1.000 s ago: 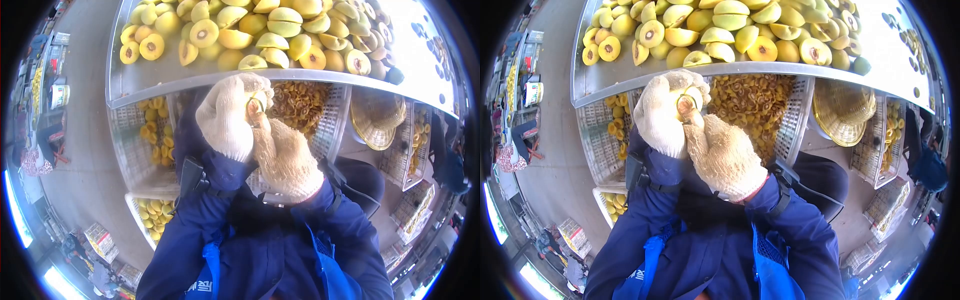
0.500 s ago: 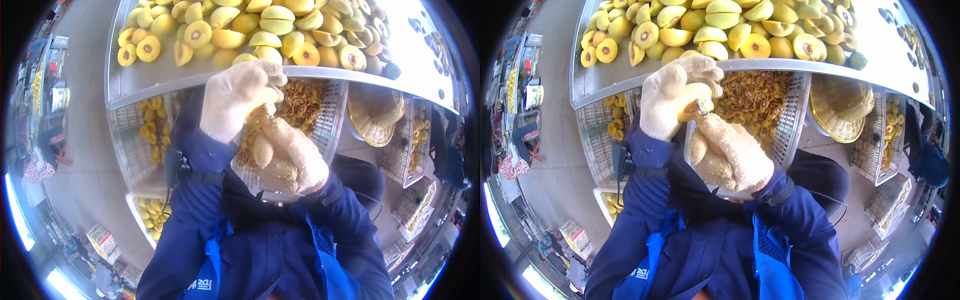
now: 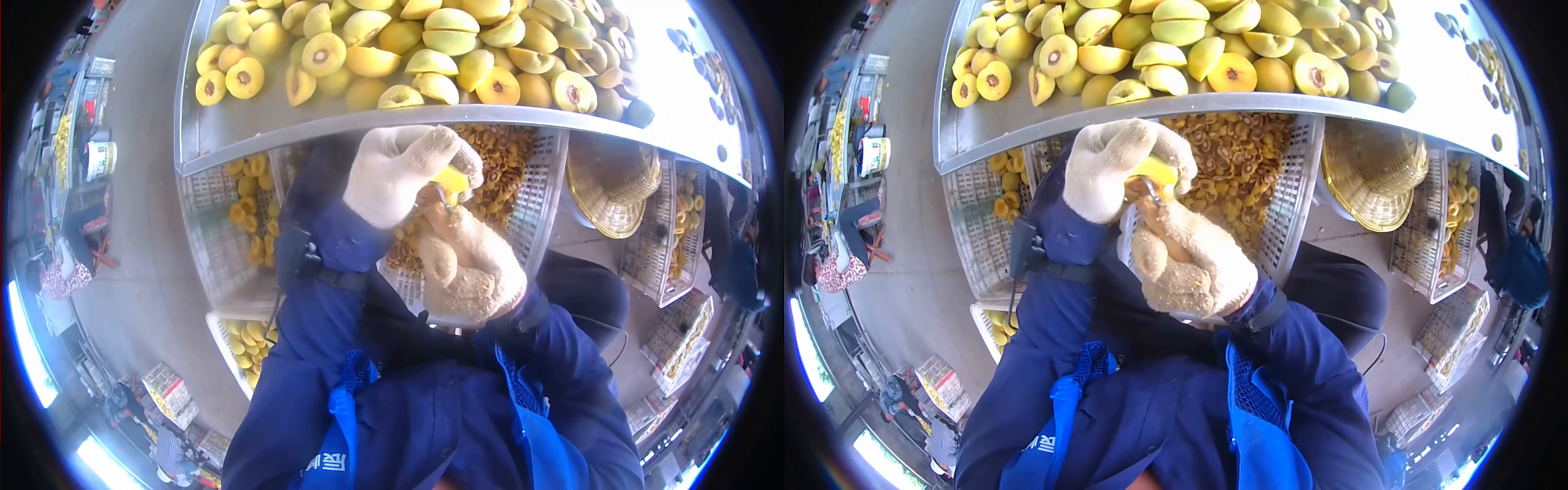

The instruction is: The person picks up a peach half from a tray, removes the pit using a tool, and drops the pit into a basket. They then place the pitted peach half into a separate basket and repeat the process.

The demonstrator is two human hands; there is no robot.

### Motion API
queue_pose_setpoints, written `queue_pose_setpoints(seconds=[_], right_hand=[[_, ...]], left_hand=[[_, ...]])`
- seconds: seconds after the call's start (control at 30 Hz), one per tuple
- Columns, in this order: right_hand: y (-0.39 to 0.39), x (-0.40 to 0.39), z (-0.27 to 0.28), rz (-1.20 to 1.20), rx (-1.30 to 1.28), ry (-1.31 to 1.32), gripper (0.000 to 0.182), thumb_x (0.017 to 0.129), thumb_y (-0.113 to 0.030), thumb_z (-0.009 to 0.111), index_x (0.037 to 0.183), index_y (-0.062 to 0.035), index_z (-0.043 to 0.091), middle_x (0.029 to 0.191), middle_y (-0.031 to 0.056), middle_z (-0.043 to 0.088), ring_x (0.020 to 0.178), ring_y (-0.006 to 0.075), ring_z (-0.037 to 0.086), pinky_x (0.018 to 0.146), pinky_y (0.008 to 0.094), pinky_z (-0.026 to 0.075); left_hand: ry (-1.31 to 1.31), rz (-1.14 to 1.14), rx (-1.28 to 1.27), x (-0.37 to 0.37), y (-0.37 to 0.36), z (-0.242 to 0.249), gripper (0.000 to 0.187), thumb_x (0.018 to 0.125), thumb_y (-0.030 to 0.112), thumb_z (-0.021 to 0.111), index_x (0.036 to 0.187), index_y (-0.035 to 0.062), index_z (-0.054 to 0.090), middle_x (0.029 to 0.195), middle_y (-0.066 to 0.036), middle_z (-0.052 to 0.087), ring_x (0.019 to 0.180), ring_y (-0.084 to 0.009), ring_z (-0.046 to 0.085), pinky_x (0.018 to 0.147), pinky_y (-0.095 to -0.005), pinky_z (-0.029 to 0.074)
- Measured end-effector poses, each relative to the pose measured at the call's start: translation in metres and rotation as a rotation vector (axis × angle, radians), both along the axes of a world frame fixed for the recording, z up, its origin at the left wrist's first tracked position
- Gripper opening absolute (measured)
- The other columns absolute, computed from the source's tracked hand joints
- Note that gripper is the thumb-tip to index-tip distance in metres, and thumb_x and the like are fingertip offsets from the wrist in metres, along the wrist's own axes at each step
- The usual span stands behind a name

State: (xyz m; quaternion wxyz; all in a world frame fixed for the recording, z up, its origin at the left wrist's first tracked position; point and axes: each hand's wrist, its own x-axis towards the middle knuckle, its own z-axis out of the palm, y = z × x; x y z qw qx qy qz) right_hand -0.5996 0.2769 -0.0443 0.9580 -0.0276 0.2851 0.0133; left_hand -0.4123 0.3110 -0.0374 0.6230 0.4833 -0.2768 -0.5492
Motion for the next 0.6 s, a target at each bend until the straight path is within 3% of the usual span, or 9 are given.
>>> queue_pose_setpoints(seconds=[0.1,0.23,0.27,0.33,0.37,0.4,0.5,0.57,0.6], right_hand=[[0.006,-0.009,0.003,-0.105,0.096,-0.284,0.040,0.111,-0.047,0.059,0.104,-0.0078,0.063,0.070,0.0055,0.057,0.050,0.0192,0.050,0.049,0.0338,0.043],[0.006,-0.025,0.014,-0.169,0.097,-0.388,0.043,0.110,-0.045,0.061,0.092,-0.0058,0.064,0.070,0.0119,0.060,0.065,0.0228,0.060,0.059,0.0370,0.050],[-0.012,-0.033,0.001,0.137,-0.343,-0.108,0.049,0.112,-0.048,0.058,0.090,-0.0043,0.065,0.066,0.0105,0.059,0.059,0.0205,0.058,0.055,0.0357,0.049],[-0.004,-0.046,-0.052,0.371,-0.979,0.489,0.062,0.113,-0.055,0.052,0.085,-0.0018,0.066,0.059,0.0066,0.056,0.046,0.0162,0.051,0.047,0.0328,0.043],[0.008,-0.047,-0.075,0.293,-1.187,0.796,0.067,0.113,-0.059,0.049,0.083,-0.0006,0.066,0.056,0.0042,0.054,0.040,0.0143,0.046,0.043,0.0312,0.040],[-0.008,-0.033,-0.032,0.393,-0.781,0.757,0.069,0.112,-0.061,0.049,0.084,-0.0010,0.068,0.054,0.0021,0.052,0.036,0.0125,0.042,0.040,0.0297,0.035],[-0.005,-0.009,-0.002,0.479,-0.920,0.477,0.063,0.113,-0.057,0.049,0.085,-0.0036,0.067,0.055,0.0013,0.051,0.042,0.0107,0.045,0.044,0.0302,0.037],[-0.007,0.006,0.007,0.446,-0.958,0.423,0.059,0.115,-0.052,0.049,0.085,-0.0039,0.066,0.055,0.0009,0.051,0.043,0.0109,0.045,0.046,0.0301,0.037],[-0.007,0.007,0.013,0.434,-0.985,0.397,0.058,0.115,-0.051,0.049,0.085,-0.0040,0.066,0.055,0.0011,0.051,0.043,0.0108,0.046,0.047,0.0302,0.037]], left_hand=[[0.108,0.131,-0.294,-0.014,-0.006,-0.012,0.055,0.112,0.044,0.058,0.099,-0.0071,0.073,0.094,-0.024,0.074,0.076,-0.0273,0.072,0.068,-0.0352,0.058],[0.082,0.372,-0.042,-0.015,0.008,0.015,0.054,0.113,0.042,0.055,0.097,-0.0071,0.071,0.094,-0.027,0.073,0.076,-0.0302,0.072,0.069,-0.0383,0.059],[-0.071,0.412,0.025,-0.004,0.024,0.033,0.055,0.113,0.042,0.054,0.098,-0.0067,0.073,0.095,-0.025,0.074,0.080,-0.0295,0.073,0.072,-0.0385,0.061],[-0.536,0.463,0.204,0.035,0.075,0.054,0.041,0.109,0.033,0.065,0.107,-0.0061,0.077,0.102,-0.018,0.078,0.092,-0.0257,0.076,0.079,-0.0360,0.062],[-1.030,0.398,0.322,0.072,0.098,0.045,0.034,0.104,0.027,0.073,0.112,-0.0051,0.077,0.105,-0.017,0.079,0.093,-0.0234,0.078,0.082,-0.0339,0.062],[-1.613,0.256,0.399,0.093,0.105,0.059,0.034,0.100,0.024,0.078,0.119,-0.0033,0.077,0.111,-0.019,0.079,0.099,-0.0257,0.078,0.091,-0.0369,0.061],[-1.325,0.335,0.586,0.132,0.075,0.038,0.050,0.099,0.036,0.073,0.133,0.0003,0.071,0.126,-0.022,0.076,0.119,-0.0357,0.072,0.105,-0.0403,0.054],[-1.436,0.325,0.433,0.164,0.037,-0.011,0.064,0.094,0.039,0.077,0.145,0.0025,0.063,0.130,-0.023,0.074,0.122,-0.0389,0.070,0.106,-0.0428,0.053],[-1.402,0.241,0.565,0.166,0.018,-0.015,0.069,0.092,0.039,0.079,0.147,0.0029,0.060,0.129,-0.021,0.074,0.122,-0.0374,0.069,0.107,-0.0443,0.053]])
